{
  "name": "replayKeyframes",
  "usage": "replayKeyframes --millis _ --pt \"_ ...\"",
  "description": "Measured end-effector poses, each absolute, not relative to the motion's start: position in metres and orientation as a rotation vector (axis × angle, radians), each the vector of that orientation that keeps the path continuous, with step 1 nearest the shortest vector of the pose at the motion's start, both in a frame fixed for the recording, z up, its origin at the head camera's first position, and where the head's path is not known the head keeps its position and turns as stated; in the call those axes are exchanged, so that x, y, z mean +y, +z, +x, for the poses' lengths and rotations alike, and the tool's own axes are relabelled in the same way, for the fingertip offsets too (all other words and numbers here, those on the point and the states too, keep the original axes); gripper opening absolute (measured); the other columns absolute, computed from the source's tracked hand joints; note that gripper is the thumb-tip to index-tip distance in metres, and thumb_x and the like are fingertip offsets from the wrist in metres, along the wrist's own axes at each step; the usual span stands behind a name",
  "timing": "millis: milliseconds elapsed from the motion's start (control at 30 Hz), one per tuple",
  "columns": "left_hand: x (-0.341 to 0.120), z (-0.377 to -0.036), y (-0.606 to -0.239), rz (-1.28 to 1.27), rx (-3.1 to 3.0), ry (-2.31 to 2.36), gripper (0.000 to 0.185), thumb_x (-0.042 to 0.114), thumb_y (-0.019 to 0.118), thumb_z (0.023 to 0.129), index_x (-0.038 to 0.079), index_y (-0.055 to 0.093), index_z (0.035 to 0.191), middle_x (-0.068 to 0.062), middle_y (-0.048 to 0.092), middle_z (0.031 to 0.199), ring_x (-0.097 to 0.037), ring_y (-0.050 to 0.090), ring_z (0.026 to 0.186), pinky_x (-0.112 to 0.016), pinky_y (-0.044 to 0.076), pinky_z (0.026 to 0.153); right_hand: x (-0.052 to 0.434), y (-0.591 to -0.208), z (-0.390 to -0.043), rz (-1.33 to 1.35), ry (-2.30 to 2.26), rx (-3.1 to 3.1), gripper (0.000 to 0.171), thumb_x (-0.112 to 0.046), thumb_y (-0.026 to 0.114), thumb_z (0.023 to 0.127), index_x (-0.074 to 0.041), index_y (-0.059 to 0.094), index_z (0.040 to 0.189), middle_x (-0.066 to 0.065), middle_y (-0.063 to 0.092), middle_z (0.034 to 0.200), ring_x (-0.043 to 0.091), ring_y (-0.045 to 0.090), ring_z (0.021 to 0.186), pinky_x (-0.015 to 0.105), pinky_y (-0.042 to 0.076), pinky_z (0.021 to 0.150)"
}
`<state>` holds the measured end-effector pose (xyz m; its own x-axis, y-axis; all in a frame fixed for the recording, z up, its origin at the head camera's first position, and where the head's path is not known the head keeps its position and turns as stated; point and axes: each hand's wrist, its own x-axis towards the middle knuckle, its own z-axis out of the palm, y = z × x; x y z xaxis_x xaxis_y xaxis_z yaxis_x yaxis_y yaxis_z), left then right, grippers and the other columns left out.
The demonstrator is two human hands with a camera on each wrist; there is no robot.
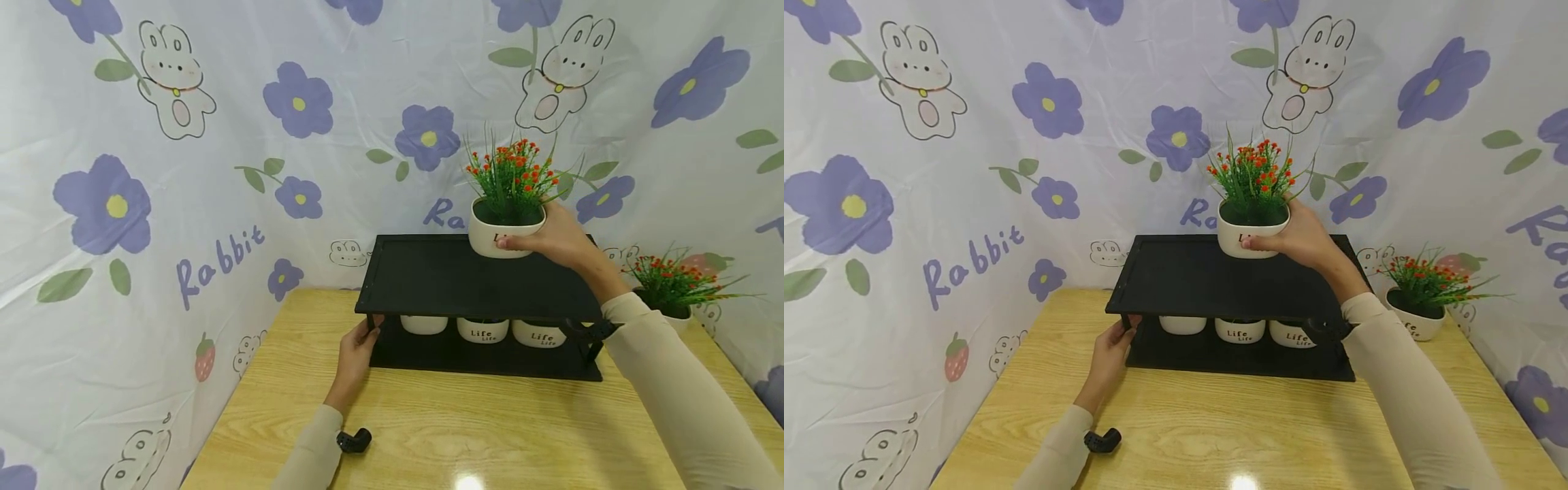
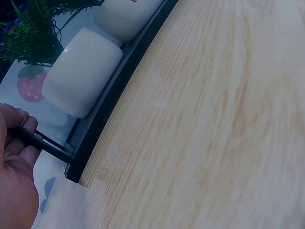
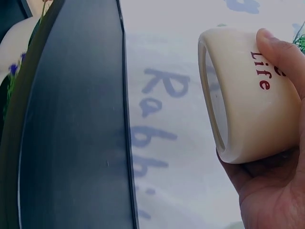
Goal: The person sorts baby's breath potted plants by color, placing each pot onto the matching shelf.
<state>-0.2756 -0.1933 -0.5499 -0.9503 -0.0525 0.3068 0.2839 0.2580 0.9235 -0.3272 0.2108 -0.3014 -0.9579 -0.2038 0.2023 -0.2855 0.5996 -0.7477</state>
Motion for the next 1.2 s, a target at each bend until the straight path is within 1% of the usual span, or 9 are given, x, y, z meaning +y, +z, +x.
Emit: replayKeyframes --millis 100,167,267,400,467,700,867,1100,1200 --pt "-0.193 -0.276 -0.550 -0.225 -2.252 -1.736 0.034 0.009 0.059 0.110 0.007 0.067 0.143 -0.018 0.068 0.145 -0.033 0.061 0.141 -0.042 0.053 0.114 0.199 -0.304 -0.332 0.429 1.277 -2.737 0.126 -0.052 0.089 0.082 -0.008 0.012 0.172 0.025 0.030 0.172 0.047 0.038 0.154 0.070 0.038 0.119" --pt "-0.194 -0.276 -0.550 -0.221 -2.249 -1.736 0.034 0.009 0.060 0.110 0.007 0.068 0.143 -0.018 0.068 0.144 -0.033 0.061 0.140 -0.041 0.053 0.113 0.190 -0.306 -0.335 0.450 1.283 -2.742 0.126 -0.052 0.090 0.081 -0.007 0.014 0.172 0.026 0.036 0.168 0.046 0.043 0.150 0.068 0.041 0.117" --pt "-0.194 -0.275 -0.550 -0.214 -2.248 -1.740 0.033 0.010 0.060 0.110 0.008 0.069 0.142 -0.017 0.068 0.144 -0.032 0.061 0.140 -0.044 0.053 0.114 0.178 -0.308 -0.339 0.467 1.283 -2.757 0.128 -0.054 0.090 0.080 -0.006 0.013 0.171 0.026 0.036 0.168 0.046 0.042 0.151 0.068 0.042 0.117" --pt "-0.194 -0.275 -0.549 -0.206 -2.250 -1.759 0.033 0.010 0.059 0.110 0.009 0.069 0.142 -0.015 0.069 0.143 -0.031 0.061 0.140 -0.049 0.051 0.115 0.164 -0.310 -0.343 0.478 1.289 -2.791 0.132 -0.058 0.089 0.080 -0.004 0.010 0.172 0.025 0.025 0.174 0.046 0.031 0.159 0.069 0.036 0.122" --pt "-0.194 -0.276 -0.549 -0.199 -2.250 -1.770 0.033 0.010 0.059 0.110 0.010 0.069 0.142 -0.015 0.069 0.144 -0.031 0.061 0.141 -0.051 0.050 0.116 0.158 -0.310 -0.346 0.487 1.296 -2.808 0.133 -0.059 0.088 0.080 -0.003 0.009 0.171 0.025 0.023 0.175 0.046 0.029 0.160 0.069 0.036 0.122" --pt "-0.194 -0.277 -0.549 -0.175 -2.259 -1.781 0.033 0.011 0.060 0.110 0.008 0.069 0.142 -0.013 0.070 0.143 -0.028 0.061 0.141 -0.048 0.050 0.116 0.137 -0.312 -0.353 0.499 1.318 -2.842 0.136 -0.060 0.087 0.080 -0.003 0.004 0.171 0.024 0.017 0.177 0.045 0.023 0.163 0.068 0.035 0.123" --pt "-0.194 -0.276 -0.548 -0.182 -2.261 -1.769 0.033 0.011 0.060 0.110 0.008 0.069 0.141 -0.013 0.070 0.143 -0.029 0.061 0.140 -0.050 0.050 0.115 0.123 -0.316 -0.357 0.526 1.297 -2.856 0.137 -0.062 0.087 0.079 -0.004 0.005 0.171 0.024 0.020 0.176 0.045 0.026 0.162 0.068 0.037 0.122" --pt "-0.193 -0.275 -0.548 -0.187 -2.263 -1.757 0.034 0.010 0.059 0.110 0.005 0.068 0.142 -0.017 0.068 0.144 -0.033 0.060 0.141 -0.048 0.051 0.115 0.104 -0.327 -0.361 0.586 1.275 -2.850 0.138 -0.064 0.088 0.077 -0.007 0.006 0.172 0.024 0.026 0.174 0.047 0.038 0.155 0.068 0.042 0.118" --pt "-0.193 -0.275 -0.547 -0.193 -2.249 -1.772 0.033 0.009 0.060 0.110 0.005 0.068 0.142 -0.018 0.068 0.144 -0.033 0.059 0.142 -0.049 0.050 0.116 0.099 -0.333 -0.364 0.610 1.298 -2.834 0.140 -0.063 0.090 0.075 -0.008 0.005 0.172 0.024 0.029 0.173 0.046 0.042 0.153 0.067 0.043 0.118"
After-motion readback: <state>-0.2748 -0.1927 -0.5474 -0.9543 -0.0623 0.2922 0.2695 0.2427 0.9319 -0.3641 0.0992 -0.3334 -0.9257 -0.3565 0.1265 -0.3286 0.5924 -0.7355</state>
